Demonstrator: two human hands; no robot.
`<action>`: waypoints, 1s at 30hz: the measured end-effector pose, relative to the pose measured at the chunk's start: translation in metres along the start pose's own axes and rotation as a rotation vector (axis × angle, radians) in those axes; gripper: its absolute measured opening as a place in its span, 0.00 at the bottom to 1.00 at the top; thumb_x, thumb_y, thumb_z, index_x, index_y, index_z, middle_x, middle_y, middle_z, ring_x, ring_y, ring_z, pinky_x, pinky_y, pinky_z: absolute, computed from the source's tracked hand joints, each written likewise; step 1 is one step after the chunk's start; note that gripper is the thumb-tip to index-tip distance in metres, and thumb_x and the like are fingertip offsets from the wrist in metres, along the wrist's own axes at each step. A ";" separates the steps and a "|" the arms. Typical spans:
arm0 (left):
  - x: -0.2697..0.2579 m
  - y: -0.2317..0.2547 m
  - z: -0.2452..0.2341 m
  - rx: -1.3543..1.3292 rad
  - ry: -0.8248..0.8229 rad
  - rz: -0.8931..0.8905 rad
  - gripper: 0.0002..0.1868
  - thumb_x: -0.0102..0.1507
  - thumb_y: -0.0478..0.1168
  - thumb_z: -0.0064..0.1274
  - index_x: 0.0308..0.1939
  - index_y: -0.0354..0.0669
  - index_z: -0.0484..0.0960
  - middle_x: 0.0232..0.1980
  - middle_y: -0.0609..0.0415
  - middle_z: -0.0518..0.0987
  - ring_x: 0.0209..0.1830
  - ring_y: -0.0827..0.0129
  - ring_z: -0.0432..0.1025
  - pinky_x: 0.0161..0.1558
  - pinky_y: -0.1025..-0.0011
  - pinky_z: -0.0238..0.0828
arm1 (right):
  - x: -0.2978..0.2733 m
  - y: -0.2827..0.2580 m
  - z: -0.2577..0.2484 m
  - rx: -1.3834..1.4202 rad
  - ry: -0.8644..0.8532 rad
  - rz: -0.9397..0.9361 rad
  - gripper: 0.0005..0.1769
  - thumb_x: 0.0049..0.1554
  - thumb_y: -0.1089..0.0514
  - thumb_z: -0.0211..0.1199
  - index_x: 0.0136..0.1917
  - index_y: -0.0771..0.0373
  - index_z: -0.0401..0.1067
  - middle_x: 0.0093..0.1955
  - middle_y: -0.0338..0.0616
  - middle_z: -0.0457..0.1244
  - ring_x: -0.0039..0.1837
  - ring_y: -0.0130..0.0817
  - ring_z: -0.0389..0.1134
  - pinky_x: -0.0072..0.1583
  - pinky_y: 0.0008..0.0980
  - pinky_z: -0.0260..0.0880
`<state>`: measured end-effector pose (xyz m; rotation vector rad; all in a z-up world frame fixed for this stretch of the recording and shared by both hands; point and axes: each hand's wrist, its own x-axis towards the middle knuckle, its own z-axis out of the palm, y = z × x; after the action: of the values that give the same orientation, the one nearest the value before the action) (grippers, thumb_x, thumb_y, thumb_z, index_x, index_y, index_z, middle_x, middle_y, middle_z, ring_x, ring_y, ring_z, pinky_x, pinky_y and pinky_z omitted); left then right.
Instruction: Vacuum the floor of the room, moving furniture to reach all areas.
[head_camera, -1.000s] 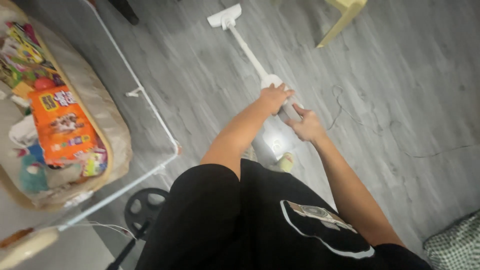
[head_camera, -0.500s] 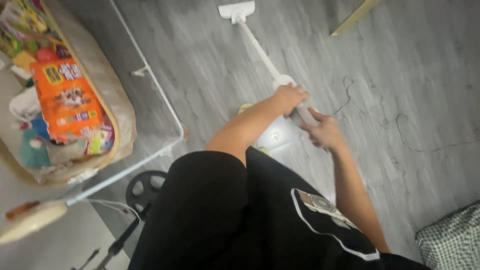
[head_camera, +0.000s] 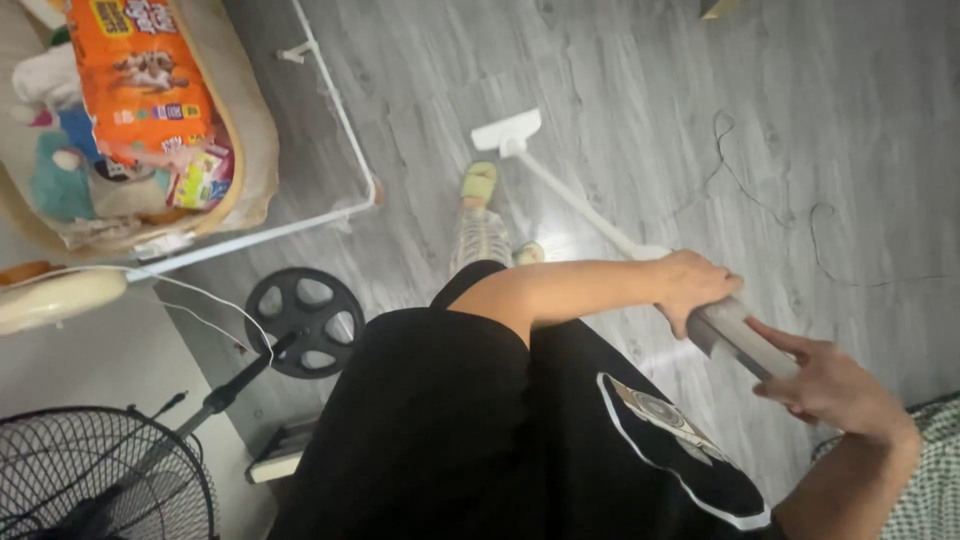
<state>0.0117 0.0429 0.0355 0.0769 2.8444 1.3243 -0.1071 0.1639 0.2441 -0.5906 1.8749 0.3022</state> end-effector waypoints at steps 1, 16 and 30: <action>-0.002 0.008 -0.006 0.018 0.020 -0.002 0.57 0.31 0.56 0.80 0.57 0.39 0.67 0.48 0.46 0.79 0.48 0.49 0.77 0.45 0.55 0.75 | 0.003 0.008 -0.004 0.057 -0.044 0.015 0.48 0.48 0.64 0.74 0.78 0.38 0.63 0.23 0.42 0.51 0.26 0.35 0.49 0.33 0.41 0.53; -0.106 -0.126 -0.124 0.191 0.098 -0.199 0.60 0.29 0.55 0.81 0.61 0.45 0.69 0.52 0.45 0.76 0.49 0.51 0.76 0.46 0.57 0.74 | 0.055 -0.206 -0.004 -0.292 0.130 -0.251 0.45 0.48 0.60 0.72 0.76 0.40 0.65 0.20 0.47 0.58 0.25 0.34 0.55 0.34 0.39 0.62; -0.332 -0.282 -0.221 0.372 0.037 -0.585 0.47 0.34 0.38 0.78 0.57 0.47 0.75 0.53 0.49 0.78 0.54 0.54 0.75 0.53 0.60 0.74 | 0.139 -0.469 0.116 -0.047 0.084 -0.560 0.48 0.43 0.64 0.65 0.78 0.58 0.62 0.26 0.44 0.63 0.27 0.32 0.63 0.33 0.36 0.65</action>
<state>0.3262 -0.3225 -0.0435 -0.7205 2.7651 0.6837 0.1961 -0.2116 0.1053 -1.1401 1.7012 -0.0484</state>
